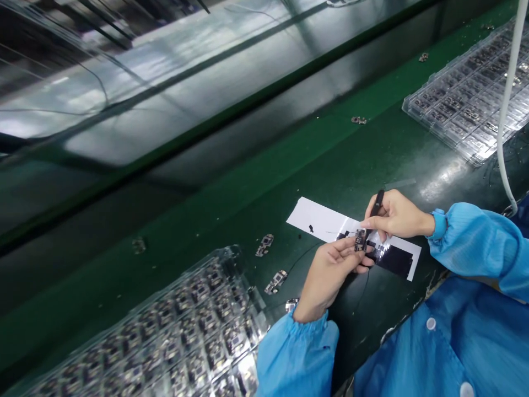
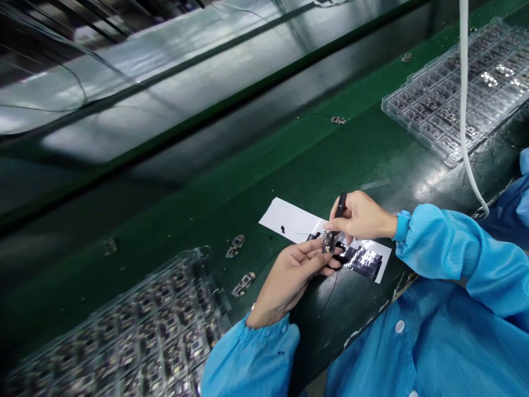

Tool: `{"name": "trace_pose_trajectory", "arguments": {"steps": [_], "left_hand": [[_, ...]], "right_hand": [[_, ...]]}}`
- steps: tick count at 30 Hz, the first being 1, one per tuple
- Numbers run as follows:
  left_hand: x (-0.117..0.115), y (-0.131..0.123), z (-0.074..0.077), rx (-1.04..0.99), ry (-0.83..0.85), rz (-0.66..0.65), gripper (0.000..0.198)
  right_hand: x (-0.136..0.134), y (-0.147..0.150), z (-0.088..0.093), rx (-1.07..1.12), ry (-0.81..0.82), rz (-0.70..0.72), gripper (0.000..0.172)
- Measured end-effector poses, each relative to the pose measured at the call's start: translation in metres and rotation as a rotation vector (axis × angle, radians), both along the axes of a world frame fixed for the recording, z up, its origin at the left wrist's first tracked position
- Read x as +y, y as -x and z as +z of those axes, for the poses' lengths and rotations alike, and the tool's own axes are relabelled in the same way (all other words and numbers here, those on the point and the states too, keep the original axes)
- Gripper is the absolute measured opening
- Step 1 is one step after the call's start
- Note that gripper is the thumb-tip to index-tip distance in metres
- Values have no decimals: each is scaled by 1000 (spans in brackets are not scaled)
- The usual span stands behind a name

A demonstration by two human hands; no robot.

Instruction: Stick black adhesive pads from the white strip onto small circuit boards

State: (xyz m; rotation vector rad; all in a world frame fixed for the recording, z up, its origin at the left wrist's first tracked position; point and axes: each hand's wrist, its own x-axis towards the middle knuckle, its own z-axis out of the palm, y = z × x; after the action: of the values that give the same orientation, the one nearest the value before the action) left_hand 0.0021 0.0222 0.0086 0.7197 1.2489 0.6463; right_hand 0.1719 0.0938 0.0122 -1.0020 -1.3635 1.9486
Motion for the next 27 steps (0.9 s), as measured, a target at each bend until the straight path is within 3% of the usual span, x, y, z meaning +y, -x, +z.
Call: {"name": "trace_pose_trajectory", "arguments": {"steps": [16, 22, 27], "left_hand": [[0, -2, -1, 41, 20, 27, 23], [-1, -1, -1, 43, 17, 59, 22], [-1, 1, 0, 28, 35, 65, 22]], "right_hand": [[-4, 2, -3, -28, -47, 0, 27], [-10, 1, -1, -110, -361, -44, 11], [-10, -4, 1, -113, -613, -57, 11]]}}
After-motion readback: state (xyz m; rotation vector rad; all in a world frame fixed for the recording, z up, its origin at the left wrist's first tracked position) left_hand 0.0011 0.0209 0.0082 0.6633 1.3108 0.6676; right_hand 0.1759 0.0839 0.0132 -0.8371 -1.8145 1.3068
